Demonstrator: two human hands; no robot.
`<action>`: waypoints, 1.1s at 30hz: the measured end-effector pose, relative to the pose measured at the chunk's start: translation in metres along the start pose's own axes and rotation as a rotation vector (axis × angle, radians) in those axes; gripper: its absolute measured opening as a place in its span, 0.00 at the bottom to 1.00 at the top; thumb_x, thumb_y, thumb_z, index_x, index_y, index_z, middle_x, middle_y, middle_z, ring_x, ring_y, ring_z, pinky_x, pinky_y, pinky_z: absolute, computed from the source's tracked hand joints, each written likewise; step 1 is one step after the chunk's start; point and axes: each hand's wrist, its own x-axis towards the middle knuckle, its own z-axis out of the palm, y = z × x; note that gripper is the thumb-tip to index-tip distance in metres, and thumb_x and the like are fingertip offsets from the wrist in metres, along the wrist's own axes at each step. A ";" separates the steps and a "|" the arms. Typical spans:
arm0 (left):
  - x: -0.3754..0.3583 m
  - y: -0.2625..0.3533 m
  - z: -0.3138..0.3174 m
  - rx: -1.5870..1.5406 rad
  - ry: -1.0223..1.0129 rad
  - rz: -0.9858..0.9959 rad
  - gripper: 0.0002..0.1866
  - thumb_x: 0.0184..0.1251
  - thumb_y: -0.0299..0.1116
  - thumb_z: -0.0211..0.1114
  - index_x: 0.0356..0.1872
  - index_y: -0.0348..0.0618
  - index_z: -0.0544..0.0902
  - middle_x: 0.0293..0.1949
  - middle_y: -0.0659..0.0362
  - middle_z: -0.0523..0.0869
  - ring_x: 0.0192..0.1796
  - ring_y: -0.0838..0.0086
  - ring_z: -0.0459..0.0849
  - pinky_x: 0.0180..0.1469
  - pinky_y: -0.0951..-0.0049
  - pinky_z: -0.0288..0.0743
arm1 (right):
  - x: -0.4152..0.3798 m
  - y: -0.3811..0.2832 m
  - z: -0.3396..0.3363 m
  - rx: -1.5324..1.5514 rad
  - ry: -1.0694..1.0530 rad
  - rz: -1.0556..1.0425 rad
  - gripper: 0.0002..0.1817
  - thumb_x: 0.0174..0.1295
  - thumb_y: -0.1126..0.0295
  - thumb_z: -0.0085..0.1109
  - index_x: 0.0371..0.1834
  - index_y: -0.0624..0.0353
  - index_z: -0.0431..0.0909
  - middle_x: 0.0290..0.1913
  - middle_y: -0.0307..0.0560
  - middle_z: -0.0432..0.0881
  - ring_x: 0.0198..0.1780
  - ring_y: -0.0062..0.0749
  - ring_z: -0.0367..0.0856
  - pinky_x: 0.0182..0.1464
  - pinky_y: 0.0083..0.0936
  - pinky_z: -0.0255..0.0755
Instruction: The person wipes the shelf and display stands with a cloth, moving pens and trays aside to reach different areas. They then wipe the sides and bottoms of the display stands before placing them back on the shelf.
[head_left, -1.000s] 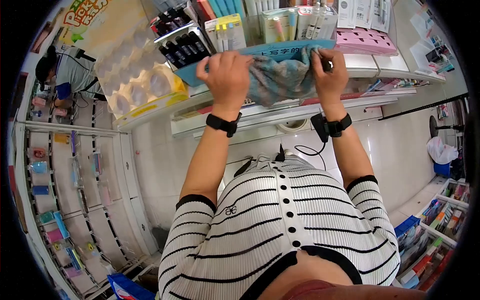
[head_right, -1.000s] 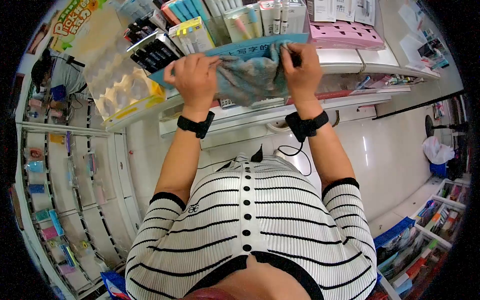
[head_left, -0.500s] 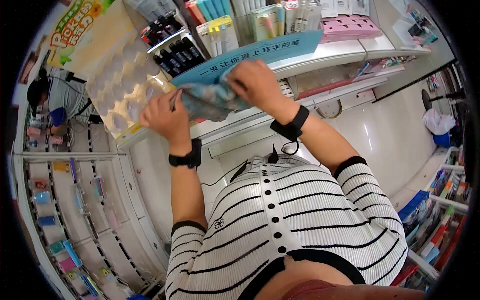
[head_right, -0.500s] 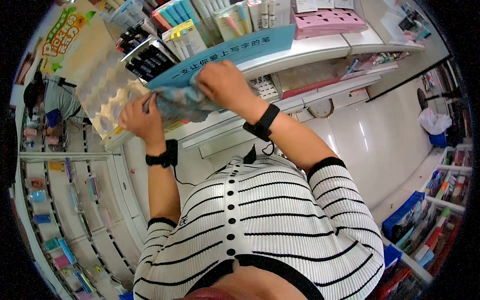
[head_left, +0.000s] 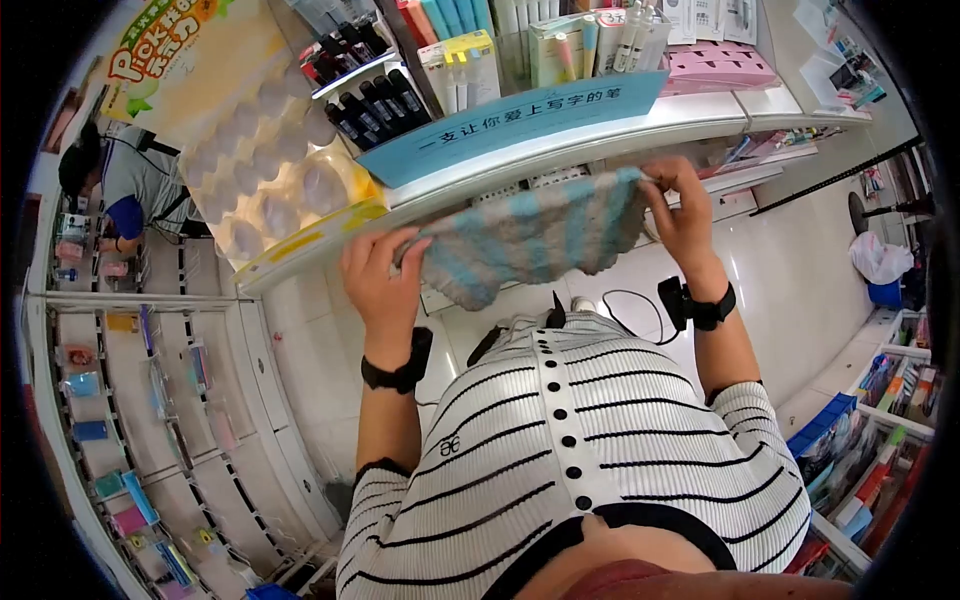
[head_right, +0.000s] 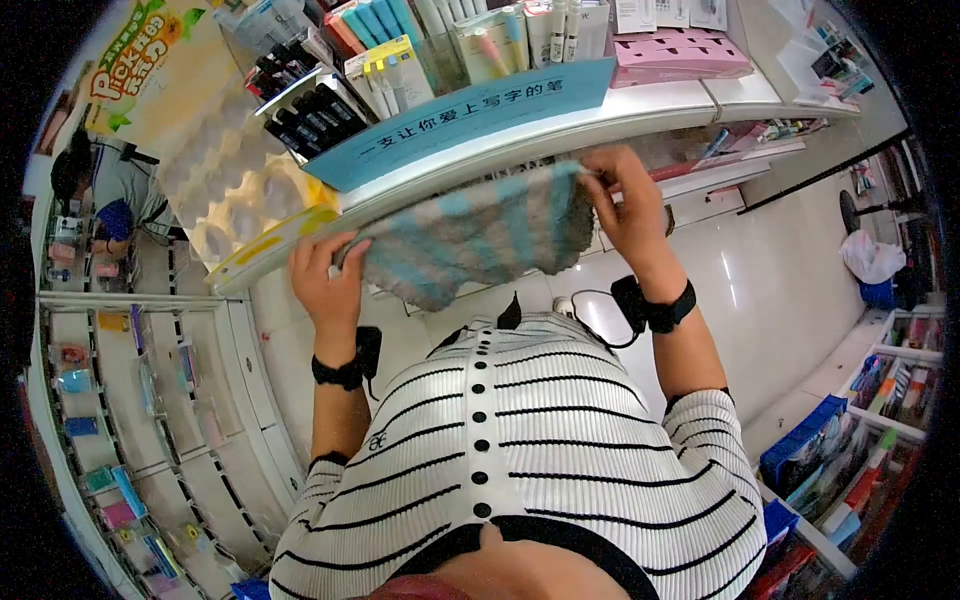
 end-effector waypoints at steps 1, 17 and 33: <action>0.007 0.003 0.005 0.002 -0.004 -0.006 0.11 0.47 0.28 0.79 0.33 0.48 0.88 0.35 0.61 0.82 0.41 0.63 0.79 0.45 0.64 0.73 | 0.005 0.003 -0.002 -0.021 -0.009 0.012 0.12 0.61 0.80 0.66 0.46 0.62 0.78 0.43 0.50 0.82 0.39 0.37 0.83 0.41 0.28 0.77; 0.022 0.000 0.061 0.122 0.036 0.090 0.15 0.62 0.22 0.65 0.50 0.43 0.84 0.48 0.51 0.82 0.52 0.53 0.80 0.54 0.58 0.74 | 0.033 0.020 0.056 -0.228 0.152 -0.165 0.20 0.52 0.74 0.69 0.50 0.52 0.78 0.53 0.50 0.77 0.50 0.49 0.78 0.51 0.39 0.74; 0.007 -0.018 0.084 0.118 0.027 0.094 0.17 0.55 0.24 0.70 0.47 0.49 0.86 0.47 0.57 0.82 0.53 0.58 0.78 0.58 0.57 0.69 | 0.030 0.052 0.062 -0.252 0.054 -0.323 0.18 0.52 0.61 0.69 0.47 0.49 0.82 0.50 0.42 0.80 0.50 0.39 0.77 0.55 0.36 0.65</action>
